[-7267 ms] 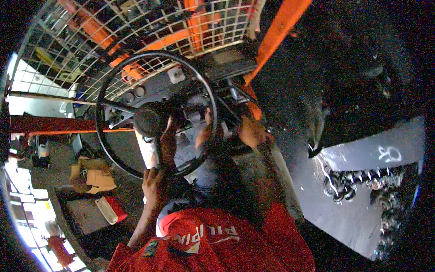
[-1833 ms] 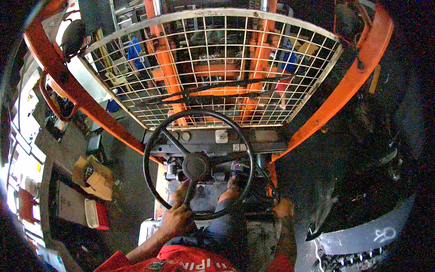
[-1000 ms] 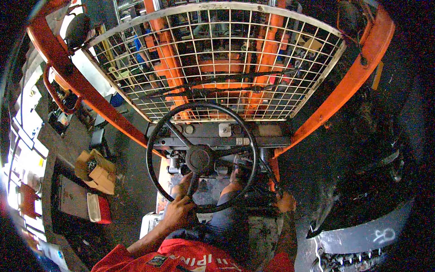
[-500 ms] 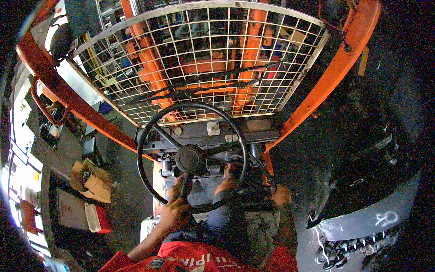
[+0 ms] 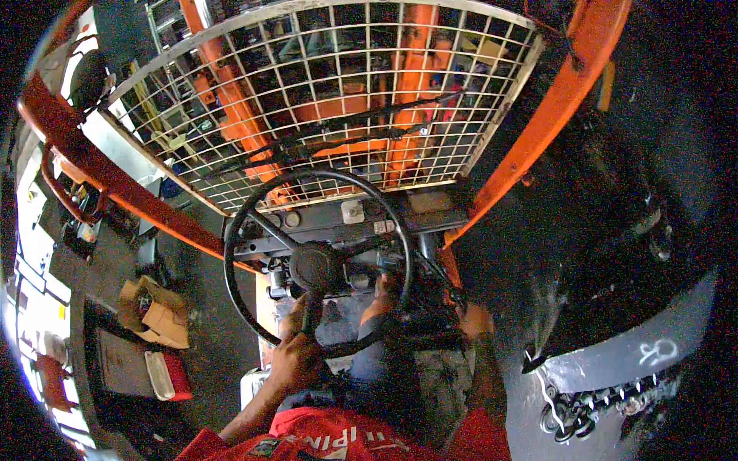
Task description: Operating a forklift in an auto repair environment.
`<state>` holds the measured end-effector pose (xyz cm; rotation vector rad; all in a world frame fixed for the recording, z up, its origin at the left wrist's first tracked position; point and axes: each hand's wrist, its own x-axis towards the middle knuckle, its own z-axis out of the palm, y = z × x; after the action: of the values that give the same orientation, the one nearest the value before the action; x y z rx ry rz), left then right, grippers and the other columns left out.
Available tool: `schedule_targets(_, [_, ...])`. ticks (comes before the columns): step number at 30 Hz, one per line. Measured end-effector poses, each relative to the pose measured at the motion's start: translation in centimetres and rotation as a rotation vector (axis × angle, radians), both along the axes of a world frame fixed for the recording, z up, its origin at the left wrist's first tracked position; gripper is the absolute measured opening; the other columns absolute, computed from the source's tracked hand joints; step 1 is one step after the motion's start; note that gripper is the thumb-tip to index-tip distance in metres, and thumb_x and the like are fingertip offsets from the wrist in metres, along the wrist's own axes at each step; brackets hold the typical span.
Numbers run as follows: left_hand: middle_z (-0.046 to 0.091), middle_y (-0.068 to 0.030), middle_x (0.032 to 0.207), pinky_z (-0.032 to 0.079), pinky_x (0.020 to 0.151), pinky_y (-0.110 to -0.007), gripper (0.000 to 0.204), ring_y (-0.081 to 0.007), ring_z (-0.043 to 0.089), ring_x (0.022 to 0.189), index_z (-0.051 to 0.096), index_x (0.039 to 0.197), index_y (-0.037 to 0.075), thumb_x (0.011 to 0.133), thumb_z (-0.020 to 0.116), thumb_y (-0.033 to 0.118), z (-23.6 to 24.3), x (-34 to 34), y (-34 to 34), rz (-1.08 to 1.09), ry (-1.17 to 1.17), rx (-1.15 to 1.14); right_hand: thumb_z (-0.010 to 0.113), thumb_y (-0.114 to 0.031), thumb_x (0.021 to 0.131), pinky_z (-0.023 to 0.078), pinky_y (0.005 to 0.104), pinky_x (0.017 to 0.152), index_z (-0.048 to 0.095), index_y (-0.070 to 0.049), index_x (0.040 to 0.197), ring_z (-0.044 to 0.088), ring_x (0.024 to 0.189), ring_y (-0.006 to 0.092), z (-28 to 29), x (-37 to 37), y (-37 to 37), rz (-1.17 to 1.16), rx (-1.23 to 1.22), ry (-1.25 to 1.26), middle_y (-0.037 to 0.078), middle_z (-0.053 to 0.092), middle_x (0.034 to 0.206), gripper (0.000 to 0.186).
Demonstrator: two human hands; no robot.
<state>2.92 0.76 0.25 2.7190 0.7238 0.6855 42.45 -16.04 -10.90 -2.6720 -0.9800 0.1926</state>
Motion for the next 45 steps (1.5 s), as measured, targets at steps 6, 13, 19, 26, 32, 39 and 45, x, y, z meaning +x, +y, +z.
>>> schedule_targets(6, [0.054, -0.0075, 0.078, 0.048, 0.065, -0.039, 0.012, -0.0291, 0.053, 0.079, 0.064, 0.074, 0.009, 0.062, 0.065, 0.011, 0.5, 0.8, 0.0, 0.026, -0.023, -0.067, 0.054, -0.03, 0.083, 0.049, 0.0464, 0.069, 0.061, 0.001, 0.095, 0.063, 0.079, 0.0362, 6.3, 3.1, 3.1, 0.126, -0.099, 0.149, 0.022, 0.064, 0.082, 0.034])
schedule_targets(13, [0.056, -0.0081, 0.079, 0.047, 0.065, -0.041, 0.013, -0.031, 0.053, 0.078, 0.065, 0.075, 0.009, 0.062, 0.065, 0.008, -0.4, 1.5, 0.1, 0.046, 0.042, 0.006, 0.051, -0.052, 0.086, 0.051, 0.0486, 0.065, 0.06, -0.002, 0.095, 0.064, 0.075, 0.0391, 6.2, 3.4, 3.6, 0.164, 0.09, -0.102, 0.021, 0.064, 0.082, 0.052])
schedule_targets(19, [0.057, -0.0086, 0.081, 0.047, 0.064, -0.042, 0.014, -0.0316, 0.054, 0.08, 0.064, 0.077, 0.008, 0.063, 0.065, 0.009, -0.9, 0.8, 0.3, 0.063, 0.023, 0.015, 0.06, -0.028, 0.083, 0.048, 0.0468, 0.069, 0.054, -0.007, 0.111, 0.062, 0.082, 0.0361, 8.5, -2.3, 8.3, 0.217, 0.558, -0.126, 0.018, 0.06, 0.103, 0.035])
schedule_targets(26, [0.055, -0.0093, 0.08, 0.047, 0.066, -0.041, 0.012, -0.0325, 0.054, 0.08, 0.062, 0.076, 0.007, 0.064, 0.064, 0.008, -0.1, 0.5, -0.4, 0.048, 0.01, 0.007, 0.065, -0.029, 0.078, 0.05, 0.0459, 0.075, 0.059, -0.006, 0.105, 0.062, 0.086, 0.0362, 11.4, -4.1, 7.2, 0.236, 0.151, -0.022, 0.017, 0.064, 0.097, 0.036])
schedule_targets(32, [0.054, -0.0092, 0.079, 0.048, 0.066, -0.041, 0.012, -0.0316, 0.054, 0.08, 0.062, 0.075, 0.006, 0.063, 0.064, 0.009, 0.1, 0.7, -0.6, 0.021, 0.004, -0.032, 0.064, -0.032, 0.078, 0.05, 0.0461, 0.075, 0.06, -0.007, 0.107, 0.062, 0.084, 0.0364, 8.0, -3.9, 6.2, 0.186, 0.202, -0.051, 0.018, 0.064, 0.093, 0.038])
schedule_targets(39, [0.058, -0.0097, 0.082, 0.047, 0.067, -0.04, 0.014, -0.0313, 0.055, 0.081, 0.064, 0.076, 0.007, 0.063, 0.064, 0.006, 0.1, 0.6, 0.8, 0.039, -0.014, -0.028, 0.059, -0.028, 0.085, 0.049, 0.0452, 0.076, 0.054, -0.006, 0.119, 0.061, 0.088, 0.0379, 8.6, -3.3, 5.2, 0.09, 0.707, 0.496, 0.018, 0.06, 0.106, 0.04])
schedule_targets(45, [0.055, -0.0095, 0.073, 0.044, 0.062, -0.04, 0.024, -0.0302, 0.051, 0.07, 0.063, 0.083, 0.006, 0.059, 0.064, 0.005, -1.3, -1.3, 3.9, 0.049, -0.043, 0.103, 0.05, -0.039, 0.092, 0.049, 0.0394, 0.075, 0.05, -0.005, 0.124, 0.06, 0.083, 0.0292, -1.1, -7.5, -1.2, 0.036, 0.576, 0.099, 0.012, 0.06, 0.097, 0.046])
